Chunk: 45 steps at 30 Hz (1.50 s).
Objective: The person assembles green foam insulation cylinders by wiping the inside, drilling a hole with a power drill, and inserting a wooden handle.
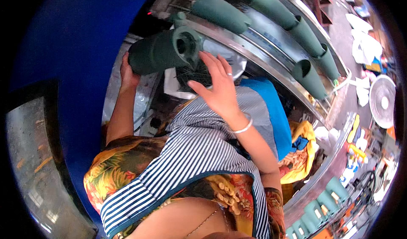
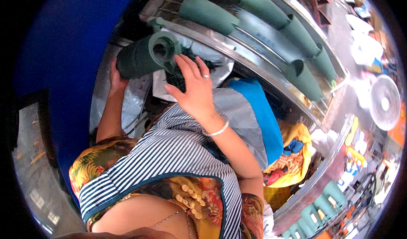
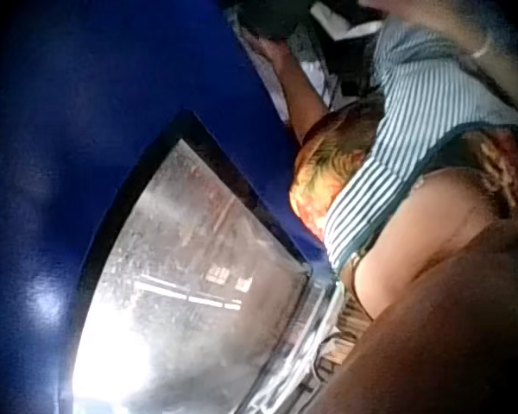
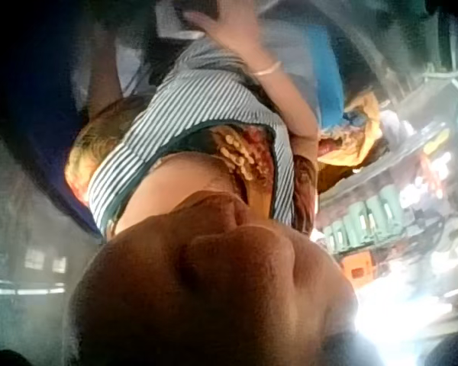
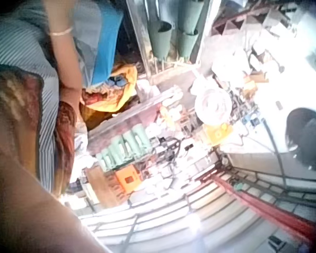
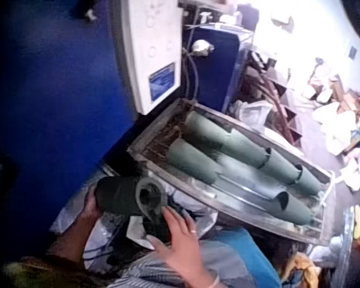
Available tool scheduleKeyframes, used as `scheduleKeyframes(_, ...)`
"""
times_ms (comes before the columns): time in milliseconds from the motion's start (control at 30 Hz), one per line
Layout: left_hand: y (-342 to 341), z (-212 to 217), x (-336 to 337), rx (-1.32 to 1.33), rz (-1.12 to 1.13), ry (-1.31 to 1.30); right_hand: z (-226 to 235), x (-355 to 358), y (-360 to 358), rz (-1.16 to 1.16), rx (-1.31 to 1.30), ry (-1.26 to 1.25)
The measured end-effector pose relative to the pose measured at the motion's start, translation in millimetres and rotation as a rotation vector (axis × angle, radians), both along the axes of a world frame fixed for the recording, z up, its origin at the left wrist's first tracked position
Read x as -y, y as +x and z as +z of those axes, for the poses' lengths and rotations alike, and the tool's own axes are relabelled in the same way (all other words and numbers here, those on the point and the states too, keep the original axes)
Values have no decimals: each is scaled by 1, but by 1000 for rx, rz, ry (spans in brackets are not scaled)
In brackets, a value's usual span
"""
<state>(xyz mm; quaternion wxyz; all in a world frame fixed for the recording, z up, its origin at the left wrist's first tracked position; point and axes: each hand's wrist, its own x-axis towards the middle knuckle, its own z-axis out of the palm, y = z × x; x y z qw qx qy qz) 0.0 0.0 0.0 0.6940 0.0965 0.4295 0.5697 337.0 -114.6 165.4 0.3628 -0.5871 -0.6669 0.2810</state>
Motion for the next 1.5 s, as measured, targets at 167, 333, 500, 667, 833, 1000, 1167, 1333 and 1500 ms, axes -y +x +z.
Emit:
scheduleKeyframes(167, 123, 6, 15, 26, -192, -73, -2, 25, 25, -194, 239, 99)
scheduleKeyframes(333, 152, -13, 29, 126, -327, -160, 12, 45, 21, -250, 205, -74)
scheduleKeyframes(500, 157, -39, 42, 143, -371, -205, 13, 42, 7, -180, 346, -59)
scheduleKeyframes(667, 152, -42, 30, 257, -366, -113, 20, 44, -5, -225, 417, 8)
scheduleKeyframes(833, 156, -32, 23, 338, -391, -40, 18, 42, 10, -94, 490, -80)
scheduleKeyframes(1000, 148, -41, 30, 314, -437, -92, 27, 50, 0, -80, 518, -56)
scheduleKeyframes(1167, 140, -47, 25, 291, -511, -109, 24, 52, 3, -95, 818, 269)
scheduleKeyframes(1333, 159, 7, 25, 425, -513, -32, 13, 47, 38, -340, 570, 268)
scheduleKeyframes(1500, 261, 85, 25, -33, -581, 217, -7, 54, 134, -760, 227, 210)
